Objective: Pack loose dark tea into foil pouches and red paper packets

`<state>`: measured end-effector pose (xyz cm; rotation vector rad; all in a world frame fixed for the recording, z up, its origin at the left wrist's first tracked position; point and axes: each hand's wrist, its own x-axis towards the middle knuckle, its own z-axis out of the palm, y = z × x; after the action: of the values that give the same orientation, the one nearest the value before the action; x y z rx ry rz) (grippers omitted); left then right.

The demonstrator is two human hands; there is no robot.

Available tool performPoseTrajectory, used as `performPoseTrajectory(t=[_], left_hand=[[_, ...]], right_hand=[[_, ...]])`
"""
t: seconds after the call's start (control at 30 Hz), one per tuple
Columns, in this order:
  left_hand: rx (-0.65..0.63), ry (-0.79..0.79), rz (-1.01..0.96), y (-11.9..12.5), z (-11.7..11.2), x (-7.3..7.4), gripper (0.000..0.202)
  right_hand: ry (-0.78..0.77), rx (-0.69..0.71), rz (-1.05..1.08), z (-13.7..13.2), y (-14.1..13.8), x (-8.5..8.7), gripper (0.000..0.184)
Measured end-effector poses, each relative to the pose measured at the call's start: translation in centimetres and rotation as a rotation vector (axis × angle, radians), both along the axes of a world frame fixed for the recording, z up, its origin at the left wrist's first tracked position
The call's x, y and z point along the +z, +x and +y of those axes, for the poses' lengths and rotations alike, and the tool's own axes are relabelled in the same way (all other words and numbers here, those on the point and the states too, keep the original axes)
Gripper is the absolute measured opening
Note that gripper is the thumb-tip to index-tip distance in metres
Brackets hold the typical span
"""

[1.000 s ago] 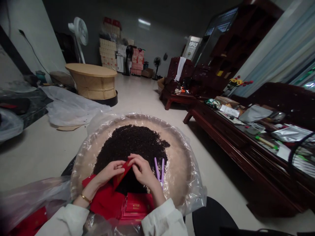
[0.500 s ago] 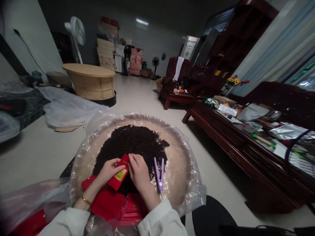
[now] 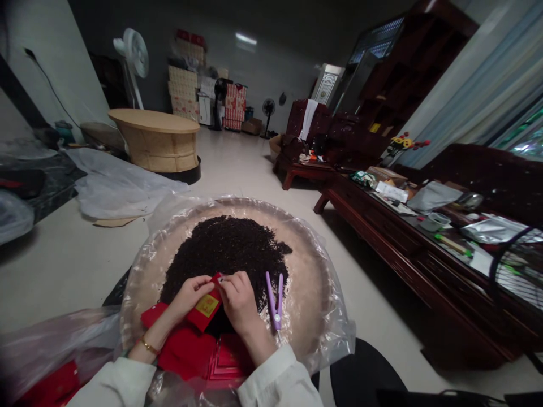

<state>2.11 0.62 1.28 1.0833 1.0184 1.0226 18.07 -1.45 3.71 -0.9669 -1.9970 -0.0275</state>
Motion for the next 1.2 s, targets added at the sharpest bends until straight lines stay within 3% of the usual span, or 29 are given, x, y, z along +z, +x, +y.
performPoseTrajectory(t=[0.1, 0.27, 0.5, 0.73, 0.83, 0.97, 1.03, 1.2], left_hand=[[-0.010, -0.024, 0.005, -0.2, 0.1, -0.1, 0.042], [-0.032, 0.020, 0.072, -0.4, 0.4, -0.2, 0.041], [-0.080, 0.082, 0.192, -1.0, 0.3, 0.6, 0.036], [-0.073, 0.231, 0.326, -1.2, 0.2, 1.3, 0.028], [-0.046, 0.346, 0.378, -1.0, -0.1, 1.9, 0.026], [-0.073, 0.518, 0.527, -0.4, -0.9, 3.0, 0.023], [-0.086, 0.582, 0.577, -0.2, -1.0, 3.4, 0.023], [-0.180, 0.615, 0.642, -0.8, -0.4, 4.1, 0.023]], right_hand=[[-0.044, 0.075, 0.037, 0.0, 0.2, 0.5, 0.018], [-0.173, 0.106, 0.095, -0.3, 0.3, 0.2, 0.019], [-0.273, 0.161, 0.110, -0.3, 0.6, 0.0, 0.021], [-0.410, 0.108, 0.001, -0.8, 0.4, 0.7, 0.017], [-0.554, 0.125, -0.004, -0.8, 0.2, 1.4, 0.013], [-0.799, 0.263, 0.001, -0.7, 0.4, 2.2, 0.026], [-0.865, 0.268, -0.025, -0.6, 0.5, 2.3, 0.035], [-0.777, 0.252, -0.153, -0.7, 0.4, 2.2, 0.037]])
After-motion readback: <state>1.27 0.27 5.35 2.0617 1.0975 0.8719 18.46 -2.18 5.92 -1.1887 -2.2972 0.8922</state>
